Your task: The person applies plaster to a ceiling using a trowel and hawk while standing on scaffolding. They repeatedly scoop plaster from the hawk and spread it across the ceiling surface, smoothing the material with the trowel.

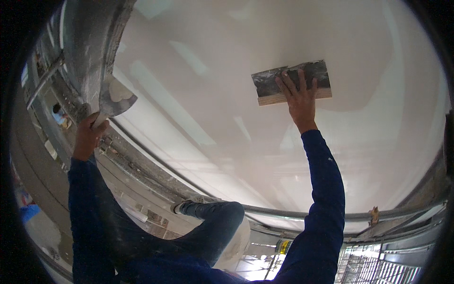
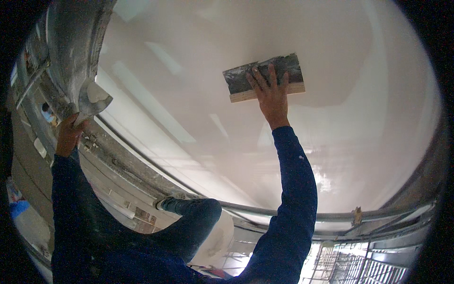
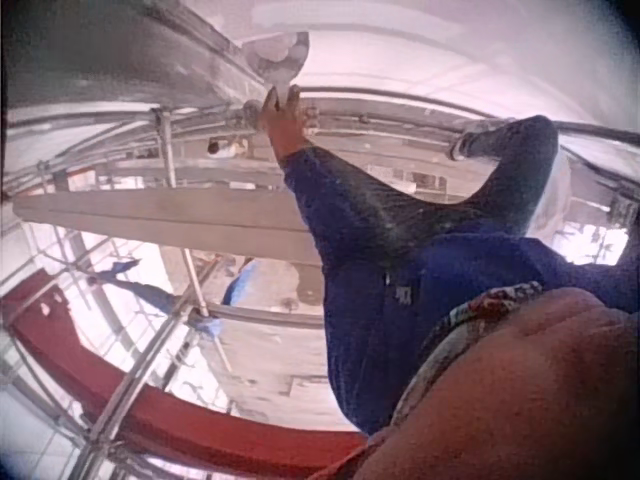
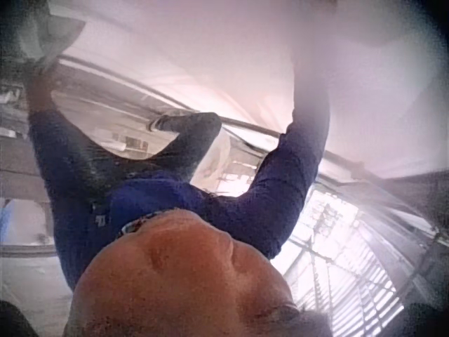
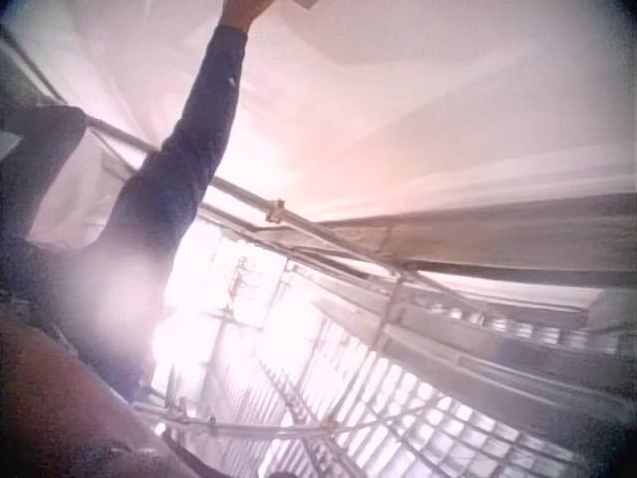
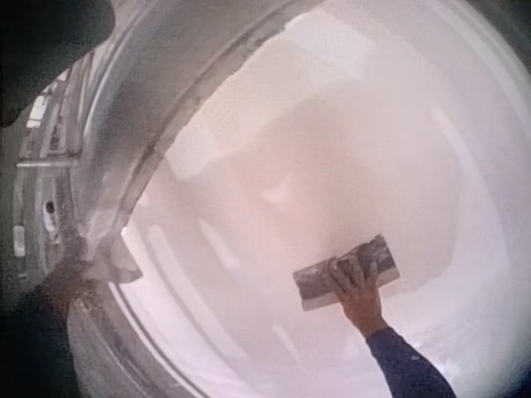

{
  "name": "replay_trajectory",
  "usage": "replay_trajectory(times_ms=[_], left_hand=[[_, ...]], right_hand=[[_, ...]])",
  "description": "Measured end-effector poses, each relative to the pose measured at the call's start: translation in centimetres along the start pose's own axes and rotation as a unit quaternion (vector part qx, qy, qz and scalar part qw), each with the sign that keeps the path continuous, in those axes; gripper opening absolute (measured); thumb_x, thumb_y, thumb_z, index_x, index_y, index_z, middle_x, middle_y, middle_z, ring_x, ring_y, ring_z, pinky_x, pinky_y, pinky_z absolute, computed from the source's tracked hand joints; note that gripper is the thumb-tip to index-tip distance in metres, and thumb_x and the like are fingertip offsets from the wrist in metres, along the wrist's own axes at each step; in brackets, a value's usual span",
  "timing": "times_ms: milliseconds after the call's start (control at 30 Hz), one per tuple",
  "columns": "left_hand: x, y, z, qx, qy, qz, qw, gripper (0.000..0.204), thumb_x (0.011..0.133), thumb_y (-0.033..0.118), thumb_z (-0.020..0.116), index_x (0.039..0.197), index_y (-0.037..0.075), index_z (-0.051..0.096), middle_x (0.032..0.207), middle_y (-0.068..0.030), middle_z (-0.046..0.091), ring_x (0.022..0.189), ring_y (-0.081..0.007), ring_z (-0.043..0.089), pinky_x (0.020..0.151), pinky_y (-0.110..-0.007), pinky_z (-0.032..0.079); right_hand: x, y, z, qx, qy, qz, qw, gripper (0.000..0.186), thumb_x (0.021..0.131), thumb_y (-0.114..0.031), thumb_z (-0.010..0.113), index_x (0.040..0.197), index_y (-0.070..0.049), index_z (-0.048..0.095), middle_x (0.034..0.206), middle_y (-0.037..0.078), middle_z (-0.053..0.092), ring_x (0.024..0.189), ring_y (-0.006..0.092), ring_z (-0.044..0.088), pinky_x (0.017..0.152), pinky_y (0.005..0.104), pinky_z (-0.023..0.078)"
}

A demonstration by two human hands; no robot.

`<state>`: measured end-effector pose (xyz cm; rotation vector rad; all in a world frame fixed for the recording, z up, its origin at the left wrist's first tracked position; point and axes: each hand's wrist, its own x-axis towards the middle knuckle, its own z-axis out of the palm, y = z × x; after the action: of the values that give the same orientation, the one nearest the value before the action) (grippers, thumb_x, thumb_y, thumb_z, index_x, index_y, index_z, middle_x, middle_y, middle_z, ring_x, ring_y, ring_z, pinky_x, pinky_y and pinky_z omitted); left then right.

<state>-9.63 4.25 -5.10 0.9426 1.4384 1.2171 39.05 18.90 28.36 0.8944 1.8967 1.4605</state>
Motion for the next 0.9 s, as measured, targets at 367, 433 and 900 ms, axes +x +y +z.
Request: replay_trajectory(times_ms=[367,433,900], left_hand=[[3.8,-4.4,-0.4,0.221,0.033,0.169,0.960,0.049,0.088,0.035,0.069,0.115,-0.005,0.061,0.081,-0.0033,0.058,0.062,-0.0097,0.048,0.053,-0.026,0.038],[5.0,-5.2,0.0,0.176,0.064,0.174,0.967,0.053,0.087,0.034,0.071,0.120,-0.005,0.059,0.082,-0.0054,0.059,0.060,-0.0101,0.048,0.052,-0.027,0.039],[-15.1,6.5,3.6,0.033,-0.211,0.080,0.974,0.020,0.089,0.023,0.068,0.091,0.004,0.064,0.057,0.0016,0.052,0.044,-0.0065,0.043,0.039,-0.026,0.032]], right_hand=[[-17.8,-2.1,6.0,0.085,-0.035,0.068,0.993,0.068,0.090,-0.014,0.054,0.150,-0.034,0.027,0.159,-0.006,0.017,0.147,0.0306,0.013,0.114,0.0671,0.010],[-20.8,-3.4,5.8,0.068,0.050,0.117,0.990,0.066,0.090,-0.014,0.054,0.149,-0.033,0.031,0.159,-0.005,0.018,0.147,0.0285,0.015,0.115,0.0661,0.009],[-25.9,-30.7,-19.1,0.714,0.219,0.659,-0.090,0.039,0.082,0.000,0.059,0.121,0.002,0.054,0.112,0.012,0.059,0.106,0.0211,0.056,0.089,0.0341,0.045]])
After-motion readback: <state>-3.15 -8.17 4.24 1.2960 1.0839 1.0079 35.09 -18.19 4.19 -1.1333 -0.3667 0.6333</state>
